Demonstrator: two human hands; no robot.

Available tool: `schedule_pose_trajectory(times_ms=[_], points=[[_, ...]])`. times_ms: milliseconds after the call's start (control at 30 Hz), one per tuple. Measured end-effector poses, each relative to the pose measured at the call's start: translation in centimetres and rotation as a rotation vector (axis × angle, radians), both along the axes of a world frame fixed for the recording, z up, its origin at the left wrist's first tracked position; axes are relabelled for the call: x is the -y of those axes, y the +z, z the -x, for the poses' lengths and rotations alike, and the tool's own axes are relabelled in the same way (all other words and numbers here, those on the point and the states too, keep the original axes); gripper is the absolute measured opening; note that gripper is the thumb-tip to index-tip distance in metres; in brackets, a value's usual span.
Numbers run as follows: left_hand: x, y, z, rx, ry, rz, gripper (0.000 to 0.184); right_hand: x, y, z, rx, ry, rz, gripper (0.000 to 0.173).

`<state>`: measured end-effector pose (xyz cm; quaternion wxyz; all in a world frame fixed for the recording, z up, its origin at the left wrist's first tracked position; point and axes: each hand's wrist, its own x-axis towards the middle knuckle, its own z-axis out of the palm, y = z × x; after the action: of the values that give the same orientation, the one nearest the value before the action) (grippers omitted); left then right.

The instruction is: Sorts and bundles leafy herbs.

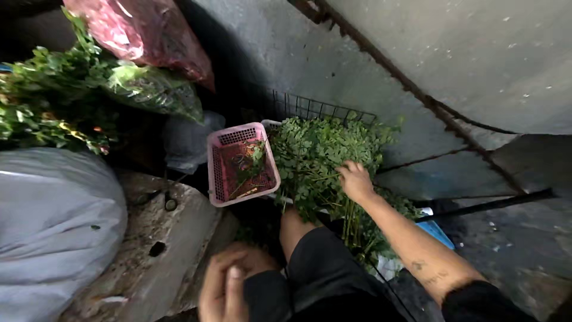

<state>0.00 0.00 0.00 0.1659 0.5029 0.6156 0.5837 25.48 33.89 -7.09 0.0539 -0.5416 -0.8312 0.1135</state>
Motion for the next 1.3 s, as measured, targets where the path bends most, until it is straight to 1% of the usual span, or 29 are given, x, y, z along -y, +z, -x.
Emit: schedule_pose_trajectory(times_ms=[67,100,133,200,233,267,300,333,367,400,433,467,500,567,633,667,700,733,767,833,867,900,933,1000,1067,1133,1233,1300], points=[[-0.7,-2.8,-1.5,-0.079,-0.039,0.067,0.043,-1.6,-0.4,0.9,0.155,0.036,0.013,0.031],[-0.9,-3.6,-2.0,-0.104,-0.056,0.074,0.043,-2.2,0.3,1.4,0.184,0.048,0.027,0.028],[-0.8,-4.1,-2.3,-0.117,-0.066,0.077,0.042,-2.5,1.3,1.9,0.172,0.06,0.022,0.025],[-0.4,-4.7,-2.2,-0.107,-0.068,0.087,0.041,-3.3,3.7,2.7,0.036,0.077,-0.058,0.022],[0.1,-4.9,-2.0,-0.075,-0.055,0.107,0.041,-3.6,4.8,2.8,-0.042,0.077,-0.105,0.029],[0.6,-5.2,-1.8,-0.043,-0.03,0.137,0.041,-3.6,6.0,2.7,-0.089,0.065,-0.128,0.044],[0.9,-5.4,-1.6,-0.014,-0.002,0.172,0.039,-3.3,7.4,2.5,-0.109,0.052,-0.139,0.064],[1.0,-5.6,-1.5,0.01,0.027,0.205,0.037,-2.8,8.7,2.1,-0.103,0.04,-0.141,0.078],[1.1,-5.8,-1.4,0.034,0.049,0.229,0.035,-2.1,9.9,1.5,-0.101,0.027,-0.135,0.079],[1.2,-5.9,-1.3,0.06,0.061,0.248,0.035,-1.2,10.7,0.7,-0.1,0.012,-0.113,0.066],[1.4,-5.9,-1.3,0.092,0.069,0.271,0.034,0.0,11.2,0.0,-0.086,-0.019,-0.044,0.049],[1.5,-6.1,-1.6,0.135,0.065,0.29,0.034,1.2,11.2,-0.8,-0.064,-0.061,0.073,0.041],[1.4,-6.3,-2.2,0.189,0.046,0.305,0.034,2.5,10.5,-2.1,-0.02,-0.095,0.198,0.042],[0.4,-6.5,-3.2,0.271,-0.011,0.296,0.034,4.1,7.7,-3.7,0.095,-0.114,0.413,0.051],[-0.6,-6.6,-3.8,0.294,-0.073,0.266,0.035,5.2,4.6,-3.2,0.2,-0.124,0.544,0.056],[-1.1,-6.6,-4.1,0.289,-0.107,0.258,0.036,5.6,3.5,-3.0,0.187,-0.146,0.567,0.055],[-1.6,-6.6,-4.2,0.277,-0.14,0.25,0.037,5.8,3.1,-3.0,0.118,-0.186,0.564,0.05],[-1.9,-6.4,-4.3,0.265,-0.165,0.236,0.037,6.0,3.4,-3.1,-0.003,-0.244,0.549,0.044],[-2.2,-6.1,-4.3,0.259,-0.179,0.218,0.037,6.2,4.4,-3.1,-0.153,-0.305,0.529,0.039],[-2.1,-5.7,-4.0,0.275,-0.18,0.201,0.037,7.2,7.8,-3.0,-0.496,-0.375,0.509,0.028],[-2.0,-5.5,-3.9,0.305,-0.173,0.21,0.036,8.0,9.6,-3.0,-0.716,-0.368,0.521,0.023],[-1.9,-5.4,-3.7,0.343,-0.155,0.222,0.034,8.7,11.6,-2.9,-0.91,-0.336,0.543,0.022],[-1.9,-5.2,-3.7,0.376,-0.129,0.245,0.032,9.5,13.2,-2.7,-1.03,-0.274,0.529,0.023],[-2.2,-4.8,-3.7,0.417,-0.086,0.296,0.029,10.9,15.2,-2.1,-1.132,-0.146,0.436,0.024],[-2.9,-4.0,-4.0,0.418,-0.091,0.317,0.027,12.0,15.9,-1.4,-1.218,-0.01,0.41,0.027],[-4.1,-2.8,-4.4,0.403,-0.146,0.299,0.025,12.4,15.2,-0.5,-1.33,0.105,0.523,0.032],[-6.5,-1.1,-4.8,0.339,-0.26,0.226,0.023,13.0,13.5,1.4,-1.447,0.069,0.754,0.04],[-8.2,0.2,-4.8,0.316,-0.3,0.231,0.024,13.5,12.4,2.6,-1.507,0.059,0.825,0.044]])
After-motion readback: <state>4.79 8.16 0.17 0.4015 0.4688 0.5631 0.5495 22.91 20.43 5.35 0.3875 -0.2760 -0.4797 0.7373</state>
